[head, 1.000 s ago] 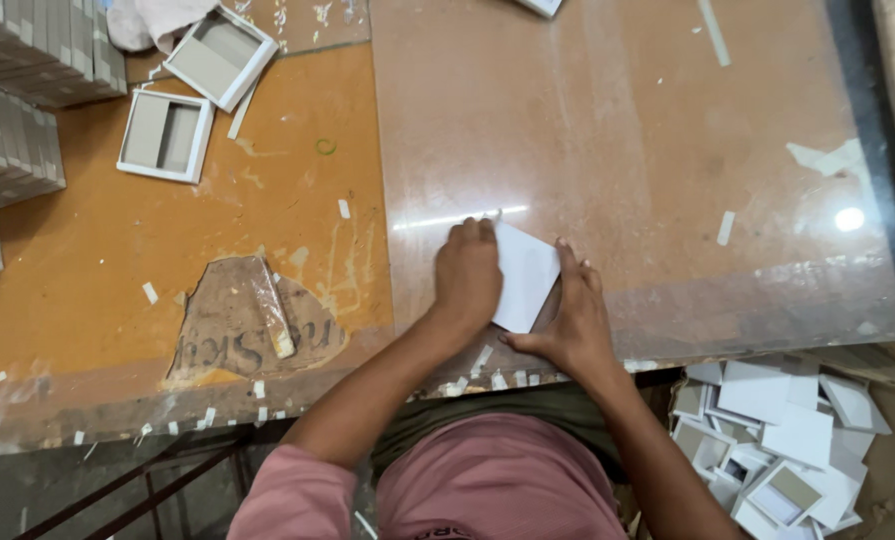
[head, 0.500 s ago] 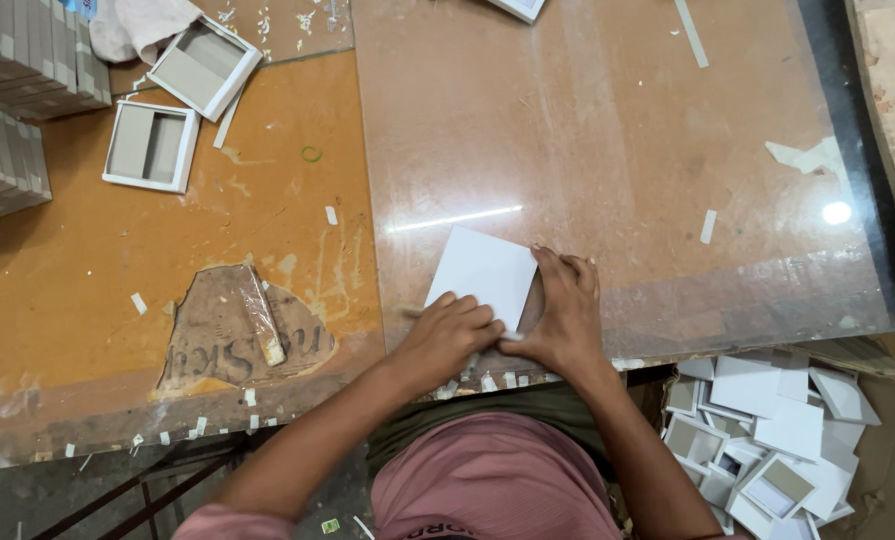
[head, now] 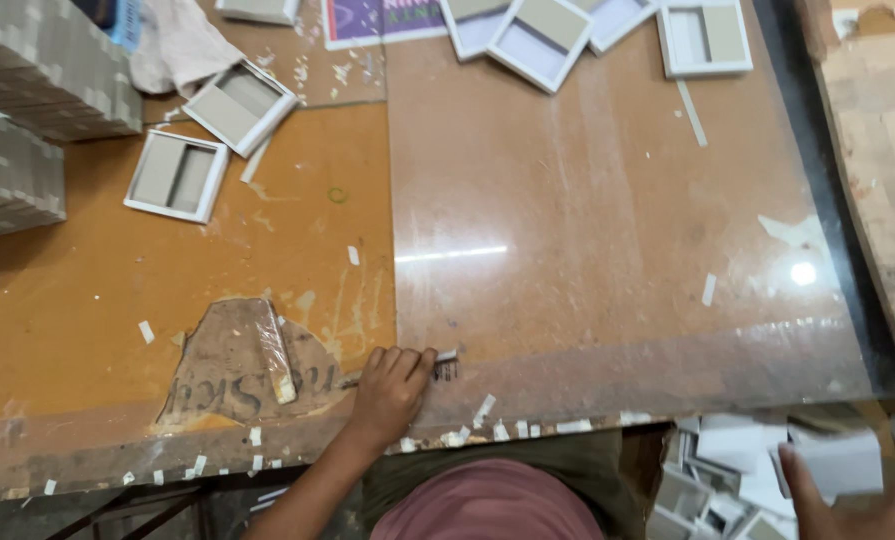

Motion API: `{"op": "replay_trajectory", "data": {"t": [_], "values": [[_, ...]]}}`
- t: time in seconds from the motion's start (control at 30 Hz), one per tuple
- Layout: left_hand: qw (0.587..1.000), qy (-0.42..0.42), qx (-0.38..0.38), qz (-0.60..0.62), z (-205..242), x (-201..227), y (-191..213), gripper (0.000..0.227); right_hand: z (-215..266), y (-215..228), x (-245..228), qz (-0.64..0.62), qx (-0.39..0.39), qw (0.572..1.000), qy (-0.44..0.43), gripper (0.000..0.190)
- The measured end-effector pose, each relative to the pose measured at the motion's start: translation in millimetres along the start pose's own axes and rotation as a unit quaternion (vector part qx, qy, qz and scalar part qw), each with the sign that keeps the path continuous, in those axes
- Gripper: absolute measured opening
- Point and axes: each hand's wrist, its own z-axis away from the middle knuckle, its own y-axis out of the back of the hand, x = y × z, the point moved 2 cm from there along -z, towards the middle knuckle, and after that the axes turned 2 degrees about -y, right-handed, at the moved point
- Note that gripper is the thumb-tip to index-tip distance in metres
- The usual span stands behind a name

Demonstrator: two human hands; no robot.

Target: The person repeatedly picks up small white rectangular frames and a flat white insert, aligns them, and presses the insert into the frame using a small white tool. Finished units are placed on the table while more frames and inserts are taken from nearby stacks.

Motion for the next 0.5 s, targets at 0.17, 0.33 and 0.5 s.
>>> {"op": "replay_trajectory", "data": {"t": [0.17, 0.33, 0.5], "values": [[1.000, -0.002, 0.002, 0.004, -1, -4, 9, 0.039, -119, -107, -190, -0.264, 0.062, 0.932, 0.241, 0.067], [1.000, 0.025, 0.015, 0.000, 6, -5, 8, 0.037, -284, -245, -369, -0.179, 0.038, 0.901, 0.393, 0.085], [0.997, 0.048, 0.045, -0.029, 2, -6, 13, 0.036, -296, -272, -407, -0.139, -0.070, 0.966, 0.209, 0.059]]}}
